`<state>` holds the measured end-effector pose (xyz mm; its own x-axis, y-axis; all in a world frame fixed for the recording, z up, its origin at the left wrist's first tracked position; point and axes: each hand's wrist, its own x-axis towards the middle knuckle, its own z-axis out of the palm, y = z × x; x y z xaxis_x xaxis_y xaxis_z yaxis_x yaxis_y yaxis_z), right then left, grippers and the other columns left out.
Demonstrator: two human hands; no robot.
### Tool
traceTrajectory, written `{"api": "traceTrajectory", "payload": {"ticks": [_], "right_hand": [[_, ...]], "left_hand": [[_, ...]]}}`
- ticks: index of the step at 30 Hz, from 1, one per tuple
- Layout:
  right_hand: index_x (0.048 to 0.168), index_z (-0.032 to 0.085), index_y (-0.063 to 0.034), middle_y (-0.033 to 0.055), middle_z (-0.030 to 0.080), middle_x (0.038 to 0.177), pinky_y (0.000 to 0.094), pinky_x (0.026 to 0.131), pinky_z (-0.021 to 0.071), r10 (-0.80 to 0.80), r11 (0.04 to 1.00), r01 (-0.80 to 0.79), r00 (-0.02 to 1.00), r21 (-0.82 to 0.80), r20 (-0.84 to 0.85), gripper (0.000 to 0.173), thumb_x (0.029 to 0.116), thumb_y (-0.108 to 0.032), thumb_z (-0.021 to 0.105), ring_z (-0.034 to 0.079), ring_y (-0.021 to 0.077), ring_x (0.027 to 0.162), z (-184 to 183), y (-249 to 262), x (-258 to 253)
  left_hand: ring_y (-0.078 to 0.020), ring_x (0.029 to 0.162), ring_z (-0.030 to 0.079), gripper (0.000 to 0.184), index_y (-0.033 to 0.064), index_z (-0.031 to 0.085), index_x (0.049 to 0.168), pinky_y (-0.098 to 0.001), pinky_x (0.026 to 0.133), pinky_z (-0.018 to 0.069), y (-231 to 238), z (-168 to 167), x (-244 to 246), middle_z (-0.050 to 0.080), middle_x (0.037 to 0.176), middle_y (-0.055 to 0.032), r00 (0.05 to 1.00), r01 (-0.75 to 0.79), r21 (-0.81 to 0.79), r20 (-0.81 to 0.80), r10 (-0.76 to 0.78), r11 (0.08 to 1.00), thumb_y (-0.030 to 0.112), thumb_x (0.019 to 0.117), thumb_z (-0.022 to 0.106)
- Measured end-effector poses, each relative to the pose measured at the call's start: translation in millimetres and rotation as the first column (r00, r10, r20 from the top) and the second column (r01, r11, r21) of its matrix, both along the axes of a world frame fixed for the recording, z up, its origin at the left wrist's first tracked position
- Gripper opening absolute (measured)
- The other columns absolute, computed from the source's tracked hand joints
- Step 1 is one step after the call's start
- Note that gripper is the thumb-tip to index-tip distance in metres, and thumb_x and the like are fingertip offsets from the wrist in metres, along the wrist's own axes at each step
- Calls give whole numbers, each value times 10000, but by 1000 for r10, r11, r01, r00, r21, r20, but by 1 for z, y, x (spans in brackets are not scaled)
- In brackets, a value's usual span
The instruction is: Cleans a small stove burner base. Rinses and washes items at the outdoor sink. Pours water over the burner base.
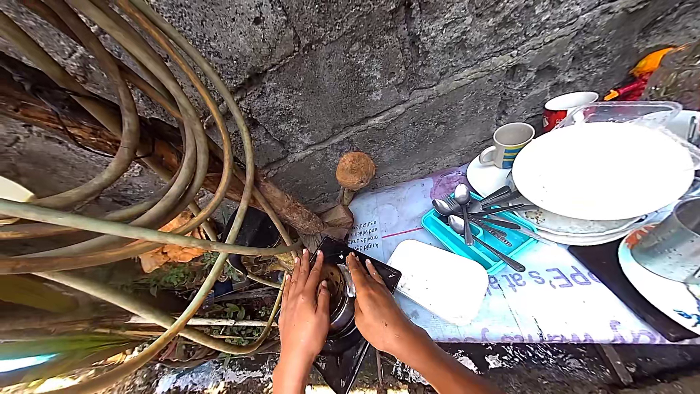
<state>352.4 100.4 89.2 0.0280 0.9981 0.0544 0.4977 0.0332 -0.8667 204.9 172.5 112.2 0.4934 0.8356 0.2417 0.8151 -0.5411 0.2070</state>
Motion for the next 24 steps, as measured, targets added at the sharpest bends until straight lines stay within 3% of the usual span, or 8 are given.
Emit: {"api": "traceTrajectory", "payload": {"ticks": [5,8,10,12,17,21,24], "right_hand": [[1611,149,50,201,219,1682,403,1296,47,-5,999,10,996,52,-87,691,966,96,392,173,290,1582,0,3,3],[1627,113,11,172,191,1697,412,1297,53,132,991,-133,984,-6,-117,692,986,98,358,166,285,1583,5,8,15],[1628,157,-7,151,239,1687,414,1299,75,50,999,-49,982,11,-182,681,982,90,350,194,272,1578,2,7,17],[1620,155,21,176,226,1686,418,1298,55,-33,999,36,991,22,-133,697,965,84,384,181,280,1580,1,2,16],[1587,118,117,258,188,1674,405,1292,45,-9,1000,6,995,31,97,761,929,75,497,170,315,1580,-1,-16,-12],[1573,161,137,285,242,1649,430,1291,90,-161,978,151,985,145,56,752,897,94,487,217,332,1566,-9,-23,-15],[1587,98,120,265,182,1673,416,1295,48,-35,997,31,998,74,52,755,922,96,457,160,313,1582,-6,-28,-19]], "left_hand": [[-275,1551,260,548,182,493,1534,-557,1258,156,-1,0,0,348,1650,-82,1000,2,1,2,-2,1000,286,1023,324],[-283,1551,258,543,182,493,1534,-559,1257,153,-1,0,0,349,1649,-87,1000,-2,-7,10,3,1000,281,1027,329],[-283,1551,258,540,190,493,1535,-553,1258,160,-1,0,1,343,1652,-86,1000,-4,-7,9,4,1000,272,1025,337],[-286,1548,266,538,184,499,1530,-552,1256,166,-2,1,2,353,1647,-92,1000,0,0,6,0,1000,267,1022,343],[-277,1551,261,544,194,485,1540,-538,1258,170,-1,0,2,342,1653,-82,1000,-10,-9,3,10,1000,269,1022,339],[-275,1553,255,542,193,482,1542,-536,1259,167,-3,1,2,346,1652,-78,1000,-14,-18,2,14,1000,262,1024,339],[-269,1549,267,540,207,482,1543,-529,1261,167,-2,0,3,343,1654,-69,1000,-18,-11,0,18,1000,258,1025,340]]}}
